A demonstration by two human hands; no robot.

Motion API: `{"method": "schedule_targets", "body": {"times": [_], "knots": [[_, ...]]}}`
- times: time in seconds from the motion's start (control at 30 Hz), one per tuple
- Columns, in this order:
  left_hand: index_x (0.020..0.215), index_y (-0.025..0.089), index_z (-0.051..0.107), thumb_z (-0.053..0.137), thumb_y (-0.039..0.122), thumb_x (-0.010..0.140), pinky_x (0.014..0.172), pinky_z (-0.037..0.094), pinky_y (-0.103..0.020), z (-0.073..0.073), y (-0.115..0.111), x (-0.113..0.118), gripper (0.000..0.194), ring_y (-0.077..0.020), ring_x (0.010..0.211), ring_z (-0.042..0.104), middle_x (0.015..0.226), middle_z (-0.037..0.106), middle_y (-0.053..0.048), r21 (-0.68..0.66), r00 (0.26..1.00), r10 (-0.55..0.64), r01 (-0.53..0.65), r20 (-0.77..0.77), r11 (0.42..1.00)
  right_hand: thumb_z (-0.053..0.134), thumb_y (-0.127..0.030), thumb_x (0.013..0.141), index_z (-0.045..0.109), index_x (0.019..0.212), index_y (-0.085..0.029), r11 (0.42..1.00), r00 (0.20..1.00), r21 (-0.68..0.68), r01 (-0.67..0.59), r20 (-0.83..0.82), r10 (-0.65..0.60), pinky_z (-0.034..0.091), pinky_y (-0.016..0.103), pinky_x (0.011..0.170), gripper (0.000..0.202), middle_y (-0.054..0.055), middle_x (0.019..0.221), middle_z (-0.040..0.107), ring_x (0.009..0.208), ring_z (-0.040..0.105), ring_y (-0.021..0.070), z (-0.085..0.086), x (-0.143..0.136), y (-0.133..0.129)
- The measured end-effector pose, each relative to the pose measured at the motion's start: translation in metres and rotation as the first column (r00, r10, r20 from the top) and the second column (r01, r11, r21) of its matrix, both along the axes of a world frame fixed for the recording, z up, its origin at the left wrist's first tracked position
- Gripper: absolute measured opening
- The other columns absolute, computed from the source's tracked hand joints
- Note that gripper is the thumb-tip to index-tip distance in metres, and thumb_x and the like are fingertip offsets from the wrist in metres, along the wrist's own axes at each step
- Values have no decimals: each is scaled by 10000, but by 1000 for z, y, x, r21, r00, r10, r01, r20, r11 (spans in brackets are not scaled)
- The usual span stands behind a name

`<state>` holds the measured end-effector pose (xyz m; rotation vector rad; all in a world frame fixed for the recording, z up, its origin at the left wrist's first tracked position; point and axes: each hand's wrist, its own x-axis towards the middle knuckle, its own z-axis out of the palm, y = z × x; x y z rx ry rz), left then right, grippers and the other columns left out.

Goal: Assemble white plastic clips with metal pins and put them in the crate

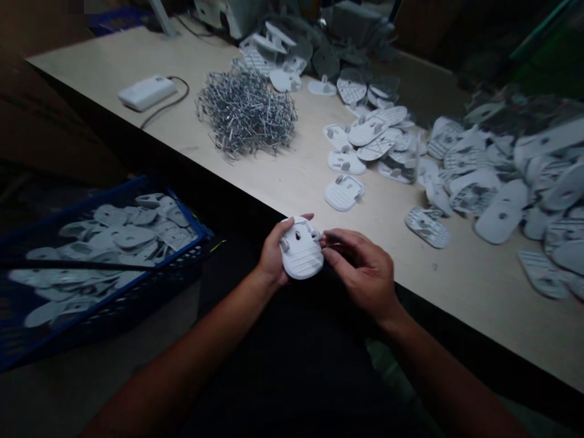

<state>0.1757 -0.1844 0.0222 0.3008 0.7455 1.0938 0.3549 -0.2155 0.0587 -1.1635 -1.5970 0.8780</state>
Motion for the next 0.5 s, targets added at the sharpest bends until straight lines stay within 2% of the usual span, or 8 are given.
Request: {"method": "schedule_targets", "body": {"times": [0.03, 0.1, 0.2, 0.27, 0.37, 0.43, 0.5], "knots": [[1312, 152, 652, 618, 504, 883, 830, 618, -400, 2, 1, -6, 556, -248, 831, 760, 904, 781, -87, 8, 999, -19, 19, 31, 1000, 759, -311, 956, 749, 1267, -385, 995, 991, 74, 59, 115, -67, 607, 493, 1025, 320, 11, 1250, 741, 1119, 714, 258, 3, 20, 6], [1323, 162, 632, 572, 535, 905, 868, 627, -473, 5, 0, -19, 564, -286, 879, 780, 930, 790, -113, 26, 994, -74, 72, 84, 997, 760, -348, 943, 725, 1320, -384, 962, 918, 203, 183, 316, -241, 581, 537, 1052, 380, 29, 1300, 718, 1160, 692, 286, 6, 71, 19], [1326, 159, 626, 539, 579, 934, 863, 633, -478, 7, -4, -30, 581, -291, 888, 788, 958, 795, -132, 38, 983, -126, 122, 131, 992, 795, -414, 873, 706, 1380, -332, 881, 717, 334, 334, 517, -468, 521, 602, 1102, 521, 101, 1380, 681, 1226, 665, 373, 0, 150, 34], [1332, 153, 625, 520, 618, 945, 845, 636, -465, 6, -8, -32, 614, -296, 882, 790, 971, 796, -146, 49, 976, -159, 154, 146, 987, 799, -422, 846, 766, 1285, -338, 863, 615, 334, 379, 606, -504, 516, 596, 1091, 449, 125, 1303, 719, 1200, 678, 415, -12, 186, 38], [1343, 147, 626, 505, 649, 949, 829, 635, -450, 4, -10, -31, 650, -295, 868, 791, 962, 796, -149, 71, 967, -194, 184, 163, 980, 767, -432, 866, 824, 1098, -390, 880, 608, 228, 417, 649, -456, 548, 572, 1025, 243, 100, 1125, 777, 1114, 717, 422, -27, 201, 33], [1352, 141, 627, 506, 646, 952, 818, 636, -440, 4, -11, -31, 655, -288, 858, 789, 954, 797, -146, 76, 964, -208, 198, 164, 977, 774, -453, 861, 835, 1048, -382, 864, 652, 187, 468, 586, -481, 553, 563, 1025, 210, 78, 1068, 791, 1087, 731, 404, -29, 190, 28], [1352, 136, 630, 506, 643, 956, 800, 636, -425, 6, -11, -30, 655, -282, 849, 788, 948, 799, -146, 74, 963, -219, 210, 154, 975, 807, -487, 824, 834, 1064, -339, 857, 734, 122, 501, 464, -495, 552, 578, 1039, 283, 62, 1045, 796, 1049, 741, 375, -23, 175, 27]]}}
